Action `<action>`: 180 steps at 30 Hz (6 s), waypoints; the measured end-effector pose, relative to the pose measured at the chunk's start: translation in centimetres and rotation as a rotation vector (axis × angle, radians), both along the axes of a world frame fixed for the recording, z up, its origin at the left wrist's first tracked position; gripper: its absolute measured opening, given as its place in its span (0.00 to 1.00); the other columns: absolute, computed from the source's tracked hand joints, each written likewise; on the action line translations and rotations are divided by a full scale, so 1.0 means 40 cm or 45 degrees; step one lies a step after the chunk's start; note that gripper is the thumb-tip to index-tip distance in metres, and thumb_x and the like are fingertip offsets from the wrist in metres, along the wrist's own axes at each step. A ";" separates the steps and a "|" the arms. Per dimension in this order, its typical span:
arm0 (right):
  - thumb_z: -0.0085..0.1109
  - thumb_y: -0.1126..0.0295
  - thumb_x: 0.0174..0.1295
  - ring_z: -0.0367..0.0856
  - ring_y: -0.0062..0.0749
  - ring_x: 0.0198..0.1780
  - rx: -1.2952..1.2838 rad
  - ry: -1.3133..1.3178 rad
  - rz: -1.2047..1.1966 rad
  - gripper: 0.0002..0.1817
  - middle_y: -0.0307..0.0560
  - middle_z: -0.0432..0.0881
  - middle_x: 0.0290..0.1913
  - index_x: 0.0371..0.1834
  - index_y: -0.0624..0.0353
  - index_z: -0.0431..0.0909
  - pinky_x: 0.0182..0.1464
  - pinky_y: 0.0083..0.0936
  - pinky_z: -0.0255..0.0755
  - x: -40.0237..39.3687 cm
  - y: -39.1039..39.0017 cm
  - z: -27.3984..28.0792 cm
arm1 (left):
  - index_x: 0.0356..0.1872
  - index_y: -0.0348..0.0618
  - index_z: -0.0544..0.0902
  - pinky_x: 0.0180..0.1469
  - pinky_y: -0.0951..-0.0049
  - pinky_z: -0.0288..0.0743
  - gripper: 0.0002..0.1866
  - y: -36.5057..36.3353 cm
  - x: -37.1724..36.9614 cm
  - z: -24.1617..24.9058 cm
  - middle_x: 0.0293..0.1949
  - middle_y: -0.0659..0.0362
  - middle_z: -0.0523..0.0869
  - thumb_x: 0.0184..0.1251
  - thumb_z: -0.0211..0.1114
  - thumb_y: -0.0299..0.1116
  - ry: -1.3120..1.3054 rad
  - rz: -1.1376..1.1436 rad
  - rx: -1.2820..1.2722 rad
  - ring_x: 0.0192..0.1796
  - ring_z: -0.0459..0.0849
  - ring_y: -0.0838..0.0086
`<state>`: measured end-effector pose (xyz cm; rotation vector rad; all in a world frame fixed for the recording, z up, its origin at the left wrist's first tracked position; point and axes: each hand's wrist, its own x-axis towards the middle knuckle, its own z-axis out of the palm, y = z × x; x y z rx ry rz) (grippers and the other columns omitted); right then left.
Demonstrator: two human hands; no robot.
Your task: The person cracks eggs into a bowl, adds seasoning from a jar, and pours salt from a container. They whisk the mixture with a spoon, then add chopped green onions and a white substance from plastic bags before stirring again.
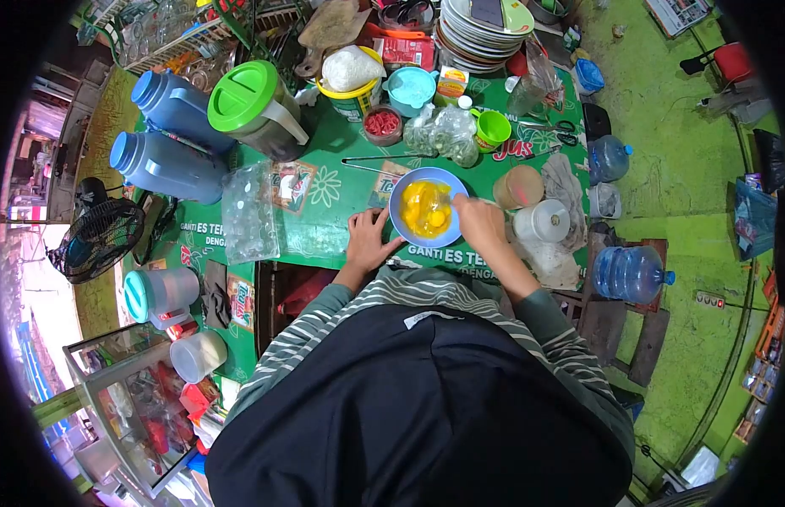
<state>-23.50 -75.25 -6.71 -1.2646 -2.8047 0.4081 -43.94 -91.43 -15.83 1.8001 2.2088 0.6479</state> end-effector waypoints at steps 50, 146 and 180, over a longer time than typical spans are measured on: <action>0.57 0.64 0.64 0.86 0.53 0.38 -0.221 0.033 0.003 0.07 0.54 0.86 0.34 0.40 0.52 0.82 0.38 0.49 0.76 0.004 0.043 0.051 | 0.64 0.45 0.74 0.68 0.51 0.56 0.38 -0.001 0.003 0.016 0.56 0.51 0.76 0.56 0.70 0.55 -0.069 0.006 0.042 0.60 0.71 0.55; 0.52 0.63 0.66 0.87 0.54 0.37 -0.134 -0.215 0.117 0.08 0.52 0.87 0.34 0.40 0.49 0.81 0.36 0.51 0.76 -0.014 0.044 0.008 | 0.68 0.46 0.72 0.68 0.51 0.56 0.41 -0.003 0.001 0.002 0.55 0.50 0.76 0.58 0.67 0.59 -0.035 -0.019 0.019 0.60 0.71 0.56; 0.57 0.66 0.61 0.88 0.48 0.35 -0.140 -0.128 0.413 0.08 0.51 0.87 0.31 0.34 0.55 0.84 0.31 0.44 0.79 -0.068 0.108 0.024 | 0.68 0.48 0.73 0.67 0.51 0.56 0.40 -0.001 -0.001 0.011 0.55 0.51 0.77 0.57 0.68 0.60 -0.038 -0.008 0.050 0.60 0.72 0.56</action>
